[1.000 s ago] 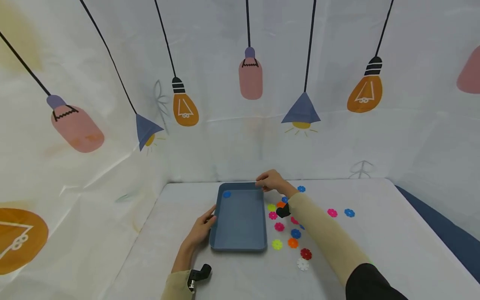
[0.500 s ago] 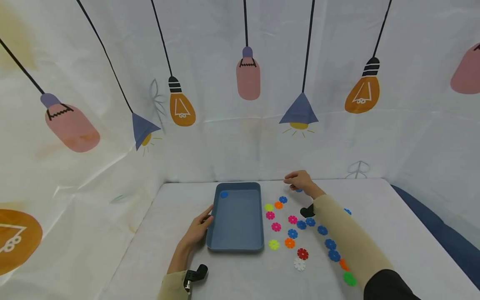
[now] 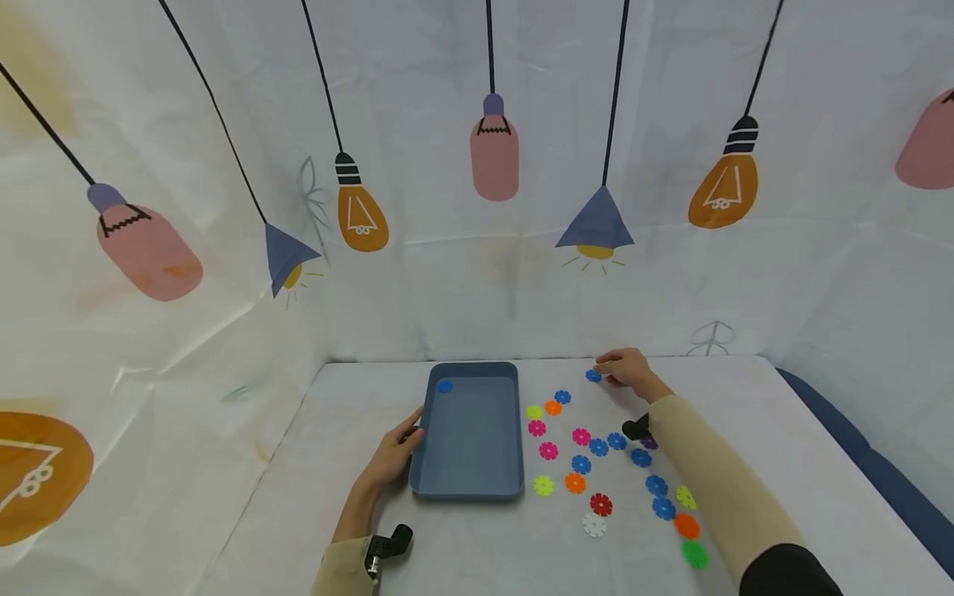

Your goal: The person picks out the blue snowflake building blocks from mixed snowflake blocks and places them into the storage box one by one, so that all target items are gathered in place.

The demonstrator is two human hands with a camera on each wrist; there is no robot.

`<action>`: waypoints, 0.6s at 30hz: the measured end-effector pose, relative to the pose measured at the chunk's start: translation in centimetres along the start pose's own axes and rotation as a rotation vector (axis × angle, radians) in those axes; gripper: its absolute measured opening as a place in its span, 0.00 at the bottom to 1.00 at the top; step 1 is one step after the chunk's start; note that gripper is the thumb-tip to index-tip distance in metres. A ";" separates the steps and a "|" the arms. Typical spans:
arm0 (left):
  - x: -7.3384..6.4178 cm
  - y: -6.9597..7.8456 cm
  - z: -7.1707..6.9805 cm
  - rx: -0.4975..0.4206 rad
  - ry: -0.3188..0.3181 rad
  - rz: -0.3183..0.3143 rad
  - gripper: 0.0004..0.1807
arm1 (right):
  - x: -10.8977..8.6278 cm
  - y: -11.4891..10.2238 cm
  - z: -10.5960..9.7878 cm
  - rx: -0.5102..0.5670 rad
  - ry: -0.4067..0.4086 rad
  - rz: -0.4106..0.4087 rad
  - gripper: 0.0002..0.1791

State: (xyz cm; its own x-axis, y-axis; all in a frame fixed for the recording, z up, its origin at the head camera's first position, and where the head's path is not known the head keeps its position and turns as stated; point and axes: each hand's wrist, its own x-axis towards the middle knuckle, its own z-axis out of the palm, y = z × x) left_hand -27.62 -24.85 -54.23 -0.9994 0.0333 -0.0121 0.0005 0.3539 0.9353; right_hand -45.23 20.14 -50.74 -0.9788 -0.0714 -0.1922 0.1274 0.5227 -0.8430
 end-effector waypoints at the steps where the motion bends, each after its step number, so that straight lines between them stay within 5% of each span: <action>1: 0.1 -0.2 0.0 0.002 0.000 -0.001 0.27 | 0.0 0.3 0.0 0.002 0.004 0.001 0.20; 18: 0.1 -0.5 0.0 0.018 -0.003 0.017 0.27 | 0.3 3.0 0.7 -0.043 0.041 0.016 0.24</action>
State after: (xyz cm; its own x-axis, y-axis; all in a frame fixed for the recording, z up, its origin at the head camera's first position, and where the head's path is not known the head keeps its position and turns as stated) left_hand -27.72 -25.04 -54.64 -0.9991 0.0425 0.0024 0.0180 0.3701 0.9288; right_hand -45.07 21.13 -53.69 -0.9826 -0.0281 -0.1837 0.1368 0.5593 -0.8176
